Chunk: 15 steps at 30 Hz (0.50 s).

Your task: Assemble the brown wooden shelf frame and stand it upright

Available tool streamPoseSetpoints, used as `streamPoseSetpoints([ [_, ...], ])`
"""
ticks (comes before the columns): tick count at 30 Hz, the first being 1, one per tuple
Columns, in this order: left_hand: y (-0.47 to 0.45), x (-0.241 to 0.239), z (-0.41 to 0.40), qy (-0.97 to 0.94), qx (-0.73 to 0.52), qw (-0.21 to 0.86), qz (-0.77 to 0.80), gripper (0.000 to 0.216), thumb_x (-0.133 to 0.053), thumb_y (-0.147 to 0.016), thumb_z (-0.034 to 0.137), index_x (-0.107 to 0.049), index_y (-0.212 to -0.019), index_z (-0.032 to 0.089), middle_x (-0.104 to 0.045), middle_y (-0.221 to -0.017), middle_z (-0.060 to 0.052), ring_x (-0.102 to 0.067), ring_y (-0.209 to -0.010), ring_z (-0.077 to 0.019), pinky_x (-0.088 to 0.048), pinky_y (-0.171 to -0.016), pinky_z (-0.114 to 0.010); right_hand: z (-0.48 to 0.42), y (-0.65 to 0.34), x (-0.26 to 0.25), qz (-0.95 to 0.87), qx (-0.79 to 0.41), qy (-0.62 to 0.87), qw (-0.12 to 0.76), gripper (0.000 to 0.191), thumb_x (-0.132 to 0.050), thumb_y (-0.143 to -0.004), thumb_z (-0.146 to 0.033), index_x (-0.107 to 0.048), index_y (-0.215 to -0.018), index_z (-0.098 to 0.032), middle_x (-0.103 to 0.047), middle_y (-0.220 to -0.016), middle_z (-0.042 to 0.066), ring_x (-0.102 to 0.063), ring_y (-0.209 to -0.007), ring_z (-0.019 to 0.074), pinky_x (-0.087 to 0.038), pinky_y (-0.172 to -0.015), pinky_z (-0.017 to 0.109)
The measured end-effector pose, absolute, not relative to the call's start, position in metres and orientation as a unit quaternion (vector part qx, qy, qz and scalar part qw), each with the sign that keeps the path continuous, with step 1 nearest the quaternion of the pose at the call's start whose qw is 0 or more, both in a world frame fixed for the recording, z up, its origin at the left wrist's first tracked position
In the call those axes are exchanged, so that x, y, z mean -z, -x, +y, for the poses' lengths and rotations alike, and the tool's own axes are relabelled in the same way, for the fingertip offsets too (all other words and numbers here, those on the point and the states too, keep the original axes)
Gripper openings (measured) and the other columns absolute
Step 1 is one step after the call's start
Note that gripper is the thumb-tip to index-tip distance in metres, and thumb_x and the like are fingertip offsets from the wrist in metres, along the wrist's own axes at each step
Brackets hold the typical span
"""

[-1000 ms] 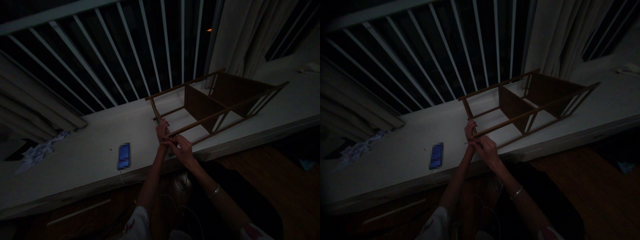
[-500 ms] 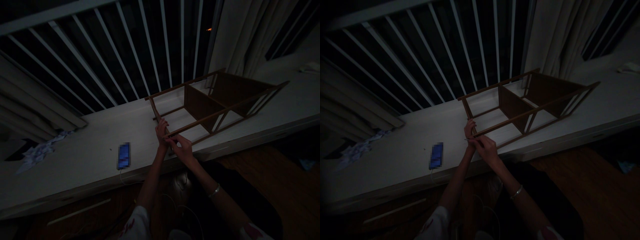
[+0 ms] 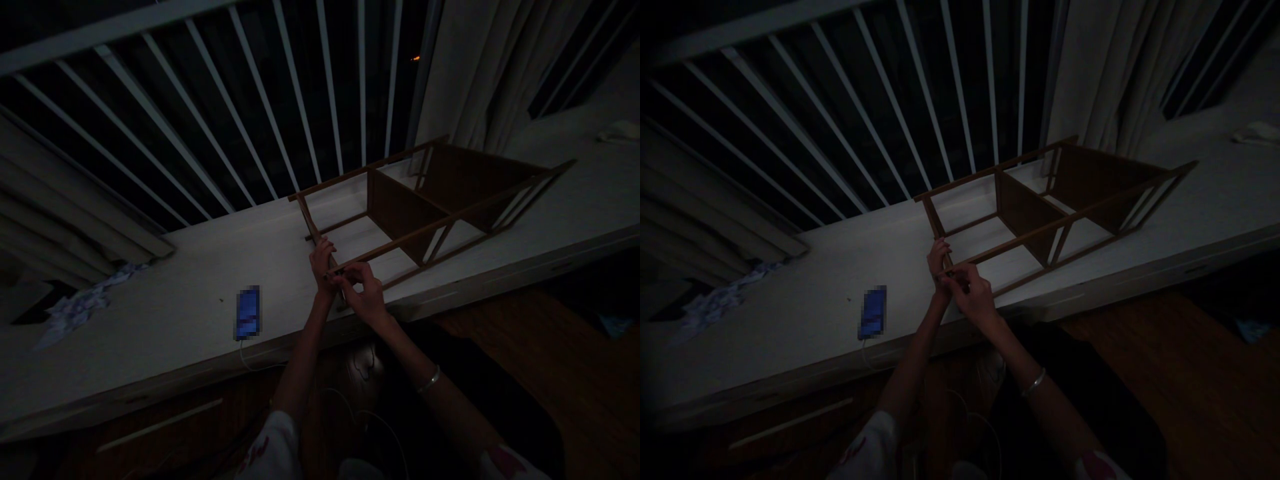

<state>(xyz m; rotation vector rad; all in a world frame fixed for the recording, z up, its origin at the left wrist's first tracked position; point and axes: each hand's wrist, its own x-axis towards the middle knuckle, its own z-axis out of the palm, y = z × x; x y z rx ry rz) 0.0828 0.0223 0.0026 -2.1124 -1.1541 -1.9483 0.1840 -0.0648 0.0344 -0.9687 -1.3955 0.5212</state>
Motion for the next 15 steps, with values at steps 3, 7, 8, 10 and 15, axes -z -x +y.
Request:
streamPoseSetpoints([
  [3,-0.0834,-0.0028,0.0215,0.680,0.638,0.017,-0.360,0.072,-0.006,-0.078,0.068,-0.056,-0.090,0.018,-0.062,-0.100,-0.013,-0.052,-0.113,-0.0261,-0.036,-0.092,-0.042,-0.0645,-0.1849,-0.0350,-0.608,-0.231,0.422,0.631,0.027,-0.061,-0.078,-0.039,-0.048,-0.095,-0.022,-0.064,-0.075,0.001,-0.063,-0.063,0.0137,-0.051,-0.056,0.023],
  [7,-0.0837,-0.0028,0.0207,0.676,0.632,0.014,-0.378,0.079,-0.001,-0.074,0.072,-0.056,-0.088,0.019,-0.062,-0.098,-0.012,-0.052,-0.113,-0.0268,-0.037,-0.091,-0.043,-0.0649,-0.1862,-0.0355,-0.611,-0.228,0.428,0.626,0.022,-0.057,-0.080,-0.036,-0.048,-0.094,-0.022,-0.064,-0.078,0.002,-0.064,-0.066,0.0145,-0.051,-0.056,0.023],
  [8,-0.0835,-0.0025,0.0208,0.680,0.625,0.013,-0.383,0.080,0.000,-0.073,0.073,-0.056,-0.088,0.019,-0.062,-0.098,-0.012,-0.052,-0.113,-0.0267,-0.037,-0.091,-0.043,-0.0649,-0.1863,-0.0353,-0.610,-0.229,0.428,0.626,0.021,-0.057,-0.081,-0.036,-0.048,-0.094,-0.022,-0.064,-0.079,0.002,-0.065,-0.067,0.0147,-0.051,-0.057,0.024],
  [10,-0.0831,-0.0018,0.0214,0.682,0.621,0.015,-0.386,0.080,0.001,-0.073,0.073,-0.056,-0.087,0.019,-0.062,-0.098,-0.012,-0.052,-0.113,-0.0265,-0.037,-0.091,-0.043,-0.0646,-0.1862,-0.0341,-0.608,-0.232,0.424,0.630,0.021,-0.056,-0.081,-0.034,-0.047,-0.095,-0.022,-0.065,-0.081,0.002,-0.065,-0.069,0.0149,-0.052,-0.059,0.024],
  [15,-0.0827,-0.0003,0.0236,0.682,0.638,0.022,-0.357,0.073,-0.003,-0.077,0.068,-0.055,-0.090,0.018,-0.061,-0.099,-0.012,-0.051,-0.113,-0.0268,-0.036,-0.092,-0.043,-0.0627,-0.1860,-0.0287,-0.597,-0.249,0.418,0.638,0.022,-0.056,-0.081,-0.031,-0.045,-0.097,-0.022,-0.064,-0.080,0.002,-0.064,-0.068,0.0141,-0.052,-0.059,0.025],
])
